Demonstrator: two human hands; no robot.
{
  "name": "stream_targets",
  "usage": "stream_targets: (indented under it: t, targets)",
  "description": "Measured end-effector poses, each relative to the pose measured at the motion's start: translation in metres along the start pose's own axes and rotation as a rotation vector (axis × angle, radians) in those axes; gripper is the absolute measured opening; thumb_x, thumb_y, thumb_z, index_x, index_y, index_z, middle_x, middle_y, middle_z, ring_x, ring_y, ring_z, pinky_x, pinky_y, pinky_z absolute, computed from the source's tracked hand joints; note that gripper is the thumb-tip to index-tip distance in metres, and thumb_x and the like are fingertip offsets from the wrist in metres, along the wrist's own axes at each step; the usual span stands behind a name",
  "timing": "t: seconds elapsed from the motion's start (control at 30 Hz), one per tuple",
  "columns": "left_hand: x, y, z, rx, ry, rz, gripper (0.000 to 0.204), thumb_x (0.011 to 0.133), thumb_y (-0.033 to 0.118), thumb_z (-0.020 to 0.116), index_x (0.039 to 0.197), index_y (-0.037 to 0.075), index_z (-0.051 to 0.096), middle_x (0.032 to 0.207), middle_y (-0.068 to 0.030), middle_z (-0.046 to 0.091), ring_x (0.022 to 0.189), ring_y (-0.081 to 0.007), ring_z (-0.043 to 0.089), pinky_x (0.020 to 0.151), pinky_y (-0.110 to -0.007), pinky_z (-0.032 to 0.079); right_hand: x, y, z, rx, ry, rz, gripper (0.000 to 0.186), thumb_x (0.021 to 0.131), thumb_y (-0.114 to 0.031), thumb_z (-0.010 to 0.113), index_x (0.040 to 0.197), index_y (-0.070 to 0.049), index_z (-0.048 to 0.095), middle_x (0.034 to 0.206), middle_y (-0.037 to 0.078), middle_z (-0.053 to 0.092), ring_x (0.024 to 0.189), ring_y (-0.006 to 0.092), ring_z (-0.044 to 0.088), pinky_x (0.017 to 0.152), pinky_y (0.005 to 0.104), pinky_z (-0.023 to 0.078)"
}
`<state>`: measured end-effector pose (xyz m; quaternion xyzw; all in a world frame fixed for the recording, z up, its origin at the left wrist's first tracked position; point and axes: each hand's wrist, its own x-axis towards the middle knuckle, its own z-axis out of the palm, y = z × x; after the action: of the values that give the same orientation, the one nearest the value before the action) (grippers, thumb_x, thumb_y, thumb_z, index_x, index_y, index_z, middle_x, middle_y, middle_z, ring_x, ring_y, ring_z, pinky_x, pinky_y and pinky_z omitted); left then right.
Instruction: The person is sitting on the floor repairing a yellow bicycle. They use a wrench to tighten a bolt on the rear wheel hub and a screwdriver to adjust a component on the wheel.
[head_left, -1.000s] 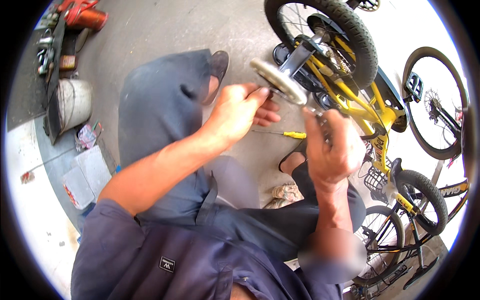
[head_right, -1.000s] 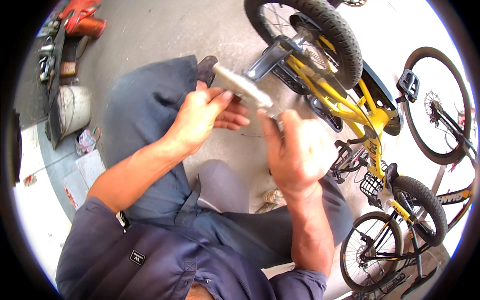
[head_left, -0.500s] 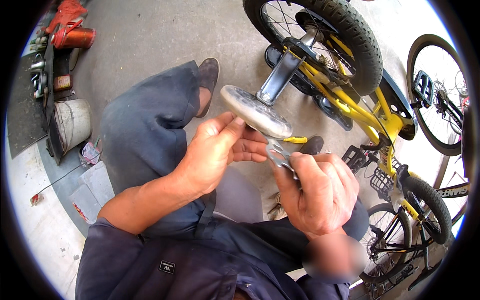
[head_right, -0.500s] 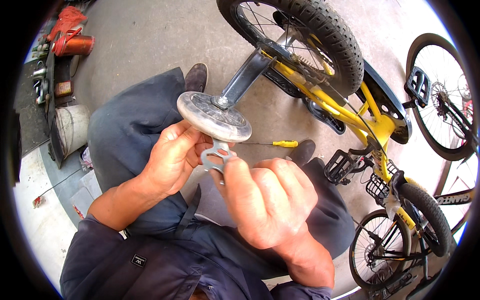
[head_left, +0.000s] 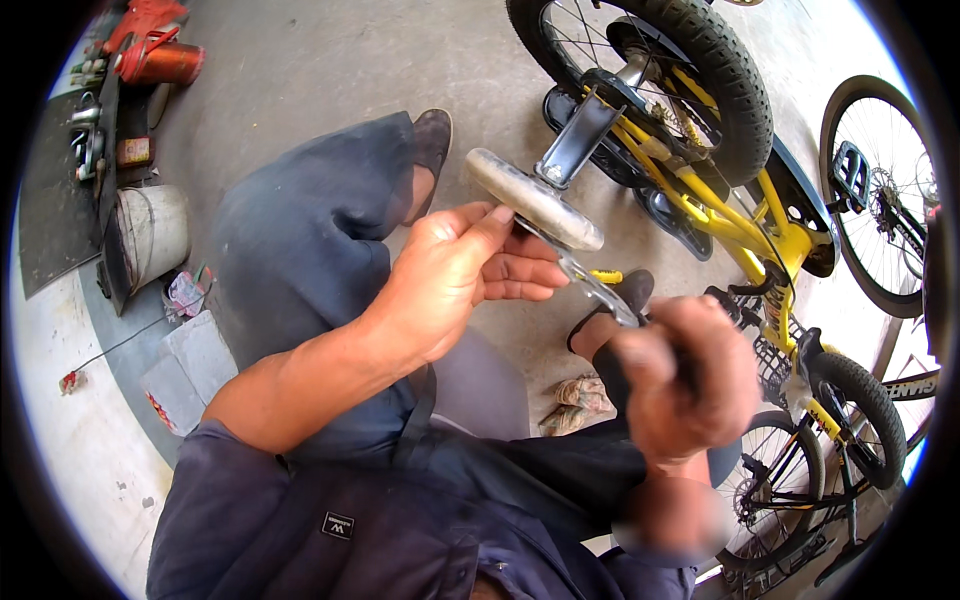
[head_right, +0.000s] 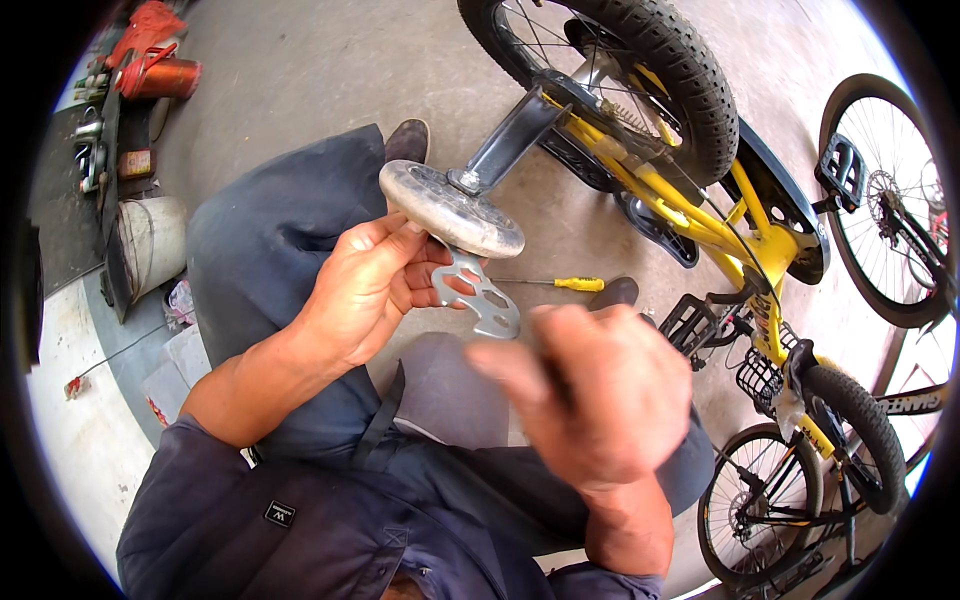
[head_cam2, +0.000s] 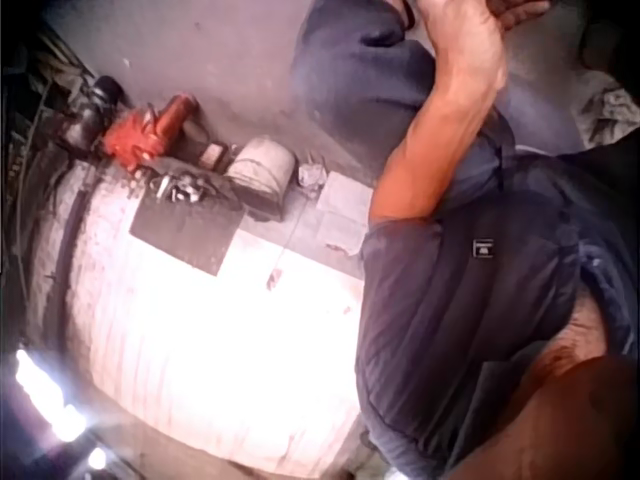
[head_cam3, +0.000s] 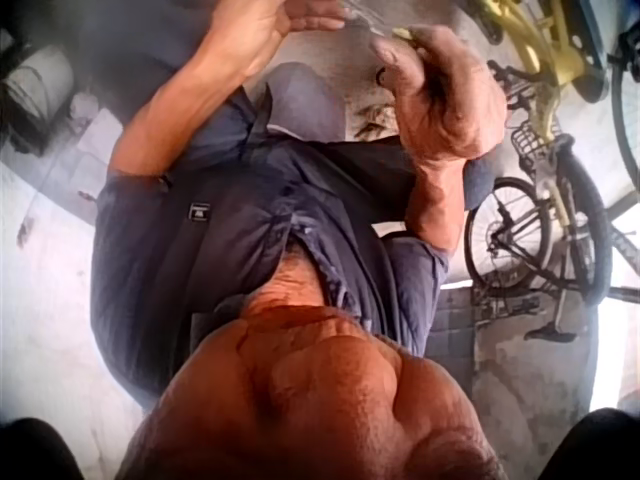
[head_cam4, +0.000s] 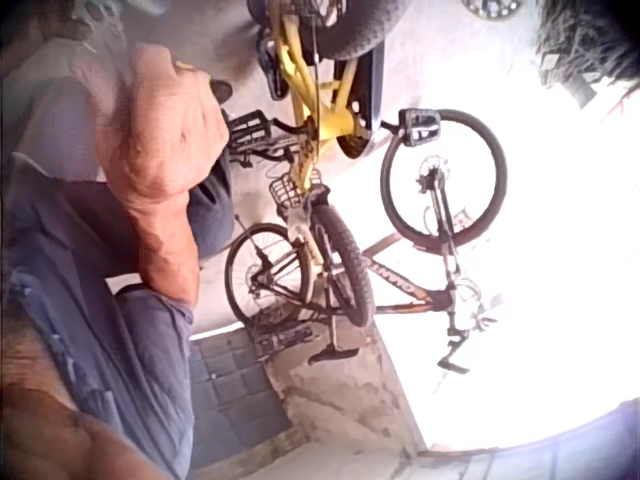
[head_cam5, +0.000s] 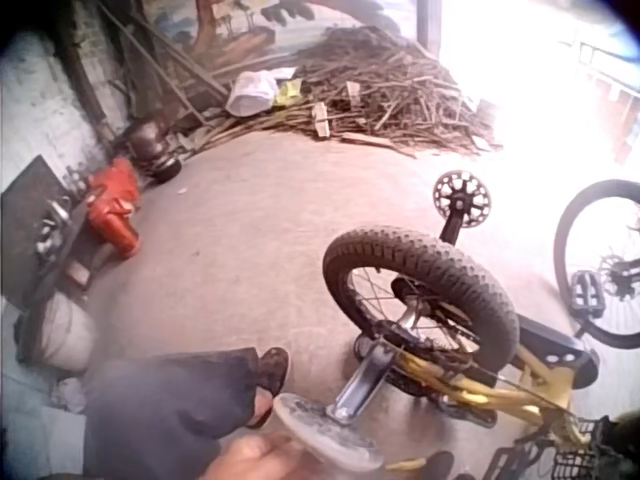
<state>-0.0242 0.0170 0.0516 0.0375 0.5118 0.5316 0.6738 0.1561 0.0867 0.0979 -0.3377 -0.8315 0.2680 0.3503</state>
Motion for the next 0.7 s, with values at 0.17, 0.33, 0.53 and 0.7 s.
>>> stream_targets:
  t: [0.17, 0.33, 0.53, 0.7]
  targets:
    - [-0.001, -0.005, 0.004, -0.054, 0.044, 0.037, 0.032, 0.101, 0.023, 0.04, 0.102, -0.005, 0.054, 0.093, -0.0134, 0.062, 0.082, -0.0238, 0.067, 0.077, -0.036, 0.057, 0.009, 0.012, -0.011, 0.372, 0.356, 0.525, 0.023, 0.096, -0.016, 0.057, 0.089, 0.006, 0.058, 0.061, 0.004, 0.055, 0.055, 0.0085, 0.052, 0.054, 0.0219, 0.043]
    - [-0.001, -0.007, 0.007, -0.082, 0.057, 0.054, 0.03, 0.101, 0.021, 0.04, 0.102, -0.005, 0.054, 0.094, -0.0138, 0.062, 0.084, -0.0248, 0.067, 0.078, -0.037, 0.057, 0.028, 0.03, -0.017, 0.388, 0.448, 0.694, 0.041, 0.096, -0.036, 0.055, 0.083, 0.002, 0.058, 0.055, 0.003, 0.051, 0.053, 0.0103, 0.051, 0.058, 0.0218, 0.042]
    - [-0.002, -0.009, 0.003, -0.11, -0.027, 0.055, 0.028, 0.101, 0.022, 0.041, 0.11, -0.003, 0.051, 0.105, -0.0156, 0.061, 0.095, -0.0304, 0.065, 0.081, -0.04, 0.055, 0.027, 0.046, -0.016, 0.4, 0.418, 0.681, 0.035, 0.093, -0.034, 0.06, 0.084, 0.0, 0.06, 0.059, 0.001, 0.048, 0.053, 0.011, 0.05, 0.054, 0.0231, 0.043]
    - [-0.002, -0.007, -0.001, -0.114, -0.078, 0.054, 0.025, 0.1, 0.018, 0.04, 0.105, -0.004, 0.051, 0.103, -0.0183, 0.062, 0.092, -0.0279, 0.065, 0.082, -0.04, 0.055, 0.027, 0.044, -0.012, 0.413, 0.388, 0.692, 0.038, 0.093, -0.036, 0.06, 0.083, 0.0, 0.061, 0.054, 0.001, 0.051, 0.052, 0.0096, 0.051, 0.055, 0.0222, 0.042]
